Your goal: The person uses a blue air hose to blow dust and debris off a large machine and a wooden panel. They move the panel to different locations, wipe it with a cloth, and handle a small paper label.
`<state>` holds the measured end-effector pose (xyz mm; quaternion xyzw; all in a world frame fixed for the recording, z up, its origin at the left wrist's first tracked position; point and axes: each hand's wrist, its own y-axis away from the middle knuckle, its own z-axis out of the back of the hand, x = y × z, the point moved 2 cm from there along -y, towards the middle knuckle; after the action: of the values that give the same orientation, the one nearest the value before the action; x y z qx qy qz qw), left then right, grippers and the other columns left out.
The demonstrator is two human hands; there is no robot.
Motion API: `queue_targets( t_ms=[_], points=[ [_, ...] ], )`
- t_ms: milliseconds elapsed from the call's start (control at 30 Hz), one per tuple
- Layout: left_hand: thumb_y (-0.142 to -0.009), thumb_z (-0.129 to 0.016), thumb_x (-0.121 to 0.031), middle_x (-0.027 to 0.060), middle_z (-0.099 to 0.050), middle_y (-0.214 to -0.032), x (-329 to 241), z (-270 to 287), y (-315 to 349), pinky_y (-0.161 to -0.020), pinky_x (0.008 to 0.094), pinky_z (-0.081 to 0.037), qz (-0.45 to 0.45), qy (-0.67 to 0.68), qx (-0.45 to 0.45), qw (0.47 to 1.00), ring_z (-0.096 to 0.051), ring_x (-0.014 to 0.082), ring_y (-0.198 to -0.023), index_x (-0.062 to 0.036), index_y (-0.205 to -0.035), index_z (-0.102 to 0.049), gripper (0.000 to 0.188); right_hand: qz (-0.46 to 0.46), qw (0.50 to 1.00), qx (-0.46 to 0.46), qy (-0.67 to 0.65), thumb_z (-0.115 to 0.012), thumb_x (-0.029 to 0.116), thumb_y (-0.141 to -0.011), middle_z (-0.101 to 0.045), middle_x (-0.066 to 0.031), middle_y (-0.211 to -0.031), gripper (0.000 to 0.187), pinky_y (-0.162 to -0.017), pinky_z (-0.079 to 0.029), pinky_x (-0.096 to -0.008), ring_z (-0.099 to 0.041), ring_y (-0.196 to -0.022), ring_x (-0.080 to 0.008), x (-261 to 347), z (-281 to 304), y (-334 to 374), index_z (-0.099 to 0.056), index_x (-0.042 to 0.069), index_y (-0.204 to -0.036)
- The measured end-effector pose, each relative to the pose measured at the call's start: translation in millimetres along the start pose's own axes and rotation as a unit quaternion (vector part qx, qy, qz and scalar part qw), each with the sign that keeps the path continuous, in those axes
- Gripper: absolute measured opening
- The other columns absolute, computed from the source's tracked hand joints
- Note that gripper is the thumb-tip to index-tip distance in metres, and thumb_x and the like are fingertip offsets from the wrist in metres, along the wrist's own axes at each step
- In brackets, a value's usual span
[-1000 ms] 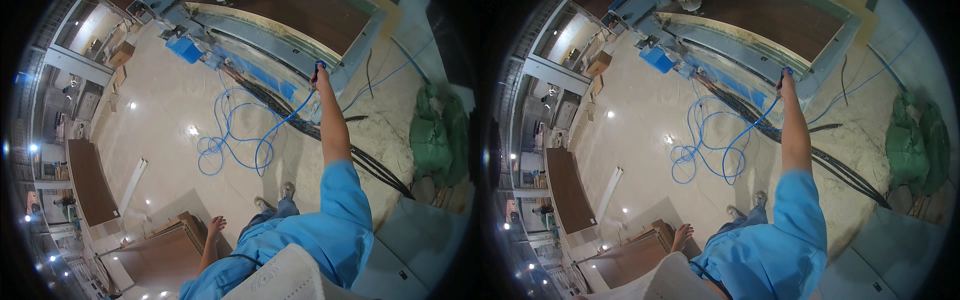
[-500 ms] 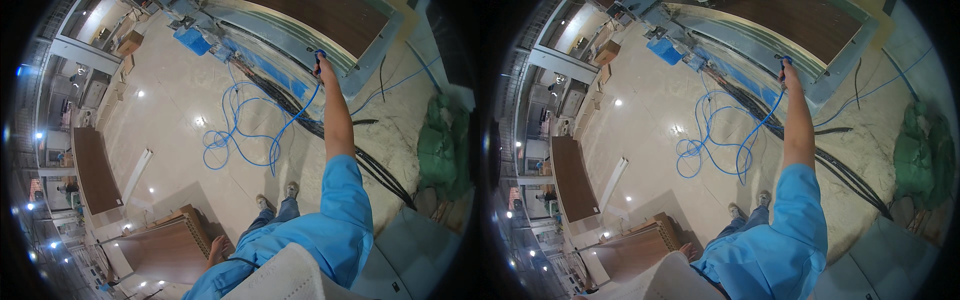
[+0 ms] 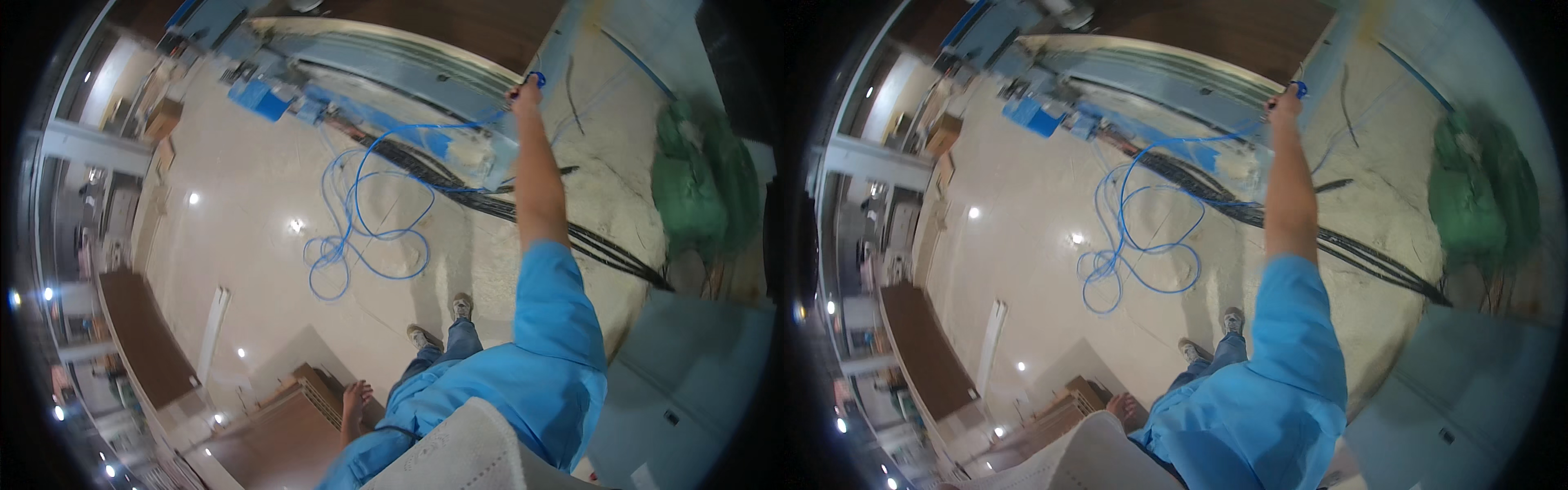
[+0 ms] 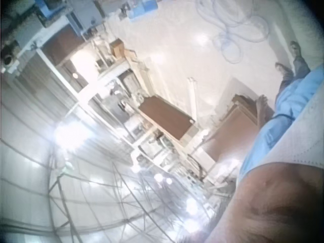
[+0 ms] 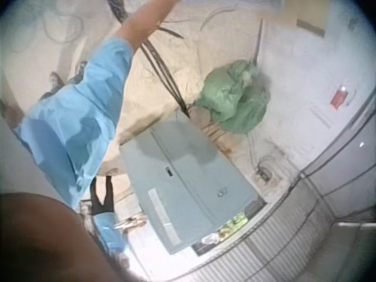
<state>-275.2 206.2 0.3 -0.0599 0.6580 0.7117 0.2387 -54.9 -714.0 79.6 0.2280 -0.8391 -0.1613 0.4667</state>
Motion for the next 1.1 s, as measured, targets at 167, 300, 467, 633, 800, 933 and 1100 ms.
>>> queue_targets(
  t_ms=[167,300,467,633,800,933,1100],
  points=[
    [-0.101,-0.055,-0.033,0.0074,-0.067,-0.106,-5,-2,-9,-0.077,0.0305,-0.052,-0.011,-0.086,-0.019,0.996,-0.066,0.0177,-0.092,-0.0079,-0.122,-0.06,0.034,-0.125,0.962,0.089,0.225,-0.053,0.051,-0.101,-0.046,-0.0025,-0.053,0.048,-0.043,-0.04,-0.0382,-0.041,-0.042,-0.0184,-46,34,28,-0.047,0.009,-0.077],
    [-0.101,-0.052,-0.036,0.0098,-0.066,-0.116,-20,5,-14,-0.09,0.0348,-0.049,-0.013,-0.098,-0.002,0.995,-0.064,0.0196,-0.105,-0.0067,-0.128,-0.058,0.04,-0.187,0.926,0.177,0.277,-0.055,0.053,-0.099,-0.046,-0.0026,-0.052,0.049,-0.043,-0.04,-0.037,-0.042,-0.042,-0.0181,-96,18,71,-0.048,0.009,-0.078],
    [-0.101,-0.053,-0.033,0.0079,-0.066,-0.111,-18,57,-35,-0.085,0.0335,-0.051,-0.017,-0.042,-0.015,0.999,-0.065,0.0181,-0.099,-0.0063,-0.127,-0.058,0.038,-0.132,0.927,0.206,0.285,-0.056,0.054,-0.097,-0.048,-0.004,-0.053,0.051,-0.044,-0.04,-0.0356,-0.043,-0.042,-0.0187,-163,-69,124,-0.05,0.008,-0.078],
    [-0.099,-0.056,-0.032,0.0059,-0.068,-0.097,2,149,-69,-0.077,0.0352,-0.05,0.025,0.04,-0.044,0.998,-0.065,0.0176,-0.087,-0.008,-0.118,-0.062,0.031,-0.111,0.917,0.226,0.309,-0.057,0.053,-0.097,-0.052,-0.0067,-0.054,0.051,-0.043,-0.044,-0.0409,-0.049,-0.044,-0.0207,-252,-171,182,-0.054,0.006,-0.078],
    [-0.098,-0.057,-0.028,0.0033,-0.066,-0.088,-31,247,-108,-0.067,0.0312,-0.049,0.039,0.051,-0.059,0.996,-0.064,0.0149,-0.074,-0.0091,-0.112,-0.063,0.024,-0.026,0.861,0.264,0.433,-0.06,0.049,-0.097,-0.057,-0.01,-0.057,0.049,-0.045,-0.047,-0.0411,-0.056,-0.049,-0.0222,-317,-275,241,-0.057,0.001,-0.088],
    [-0.098,-0.057,-0.028,0.0027,-0.066,-0.087,-99,302,-134,-0.066,0.0296,-0.048,-0.004,0.037,-0.112,0.993,-0.065,0.0139,-0.074,-0.009,-0.112,-0.062,0.025,0.171,0.766,0.289,0.547,-0.061,0.043,-0.096,-0.06,-0.0122,-0.062,0.046,-0.045,-0.047,-0.0413,-0.057,-0.046,-0.0234,-358,-351,277,-0.057,-0.001,-0.087],
    [-0.098,-0.057,-0.029,0.0034,-0.067,-0.091,-210,325,-165,-0.065,0.0287,-0.049,-0.086,0.067,-0.114,0.987,-0.066,0.0137,-0.079,-0.0064,-0.116,-0.062,0.029,0.051,0.861,0.299,0.409,-0.061,0.039,-0.097,-0.056,-0.0105,-0.061,0.041,-0.041,-0.046,-0.0386,-0.054,-0.046,-0.0228,-409,-423,253,-0.054,0.0,-0.088]
  ],
)
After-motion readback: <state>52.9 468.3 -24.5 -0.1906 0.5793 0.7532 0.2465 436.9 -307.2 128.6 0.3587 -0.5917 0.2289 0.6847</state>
